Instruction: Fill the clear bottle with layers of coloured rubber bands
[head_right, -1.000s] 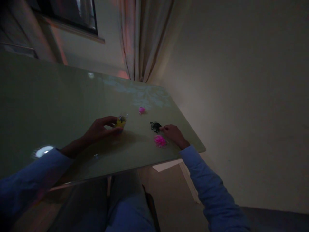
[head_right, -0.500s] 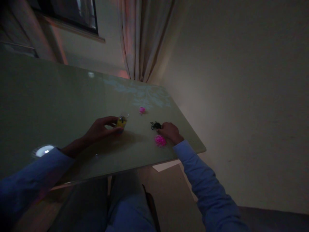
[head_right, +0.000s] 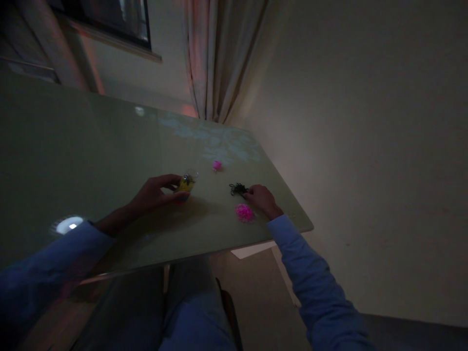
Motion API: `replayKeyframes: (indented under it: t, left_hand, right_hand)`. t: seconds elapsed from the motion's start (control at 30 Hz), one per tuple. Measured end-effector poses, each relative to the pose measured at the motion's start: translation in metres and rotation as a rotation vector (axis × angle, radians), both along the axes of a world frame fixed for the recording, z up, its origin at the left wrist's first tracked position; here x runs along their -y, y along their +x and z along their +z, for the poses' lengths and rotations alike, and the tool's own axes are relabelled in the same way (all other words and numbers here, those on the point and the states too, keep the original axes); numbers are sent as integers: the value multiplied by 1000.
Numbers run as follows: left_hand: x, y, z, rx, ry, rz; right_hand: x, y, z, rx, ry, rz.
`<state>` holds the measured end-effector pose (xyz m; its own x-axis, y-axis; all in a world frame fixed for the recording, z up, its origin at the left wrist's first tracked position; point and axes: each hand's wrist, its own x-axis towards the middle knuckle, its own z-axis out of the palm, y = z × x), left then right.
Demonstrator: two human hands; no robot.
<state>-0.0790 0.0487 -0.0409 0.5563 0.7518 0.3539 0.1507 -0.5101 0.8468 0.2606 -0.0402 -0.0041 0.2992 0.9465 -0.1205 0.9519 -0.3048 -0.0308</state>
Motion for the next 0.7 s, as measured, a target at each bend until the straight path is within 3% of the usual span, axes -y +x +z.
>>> replayKeyframes:
  t: [0.47,0.7]
  left_hand:
    - [-1,0,-3,4,58,18]
    - [-1,0,-4,-44,140,73]
  right_hand:
    - [4,22,1,-79,94,98]
    - [6,17,6,-138,127,149]
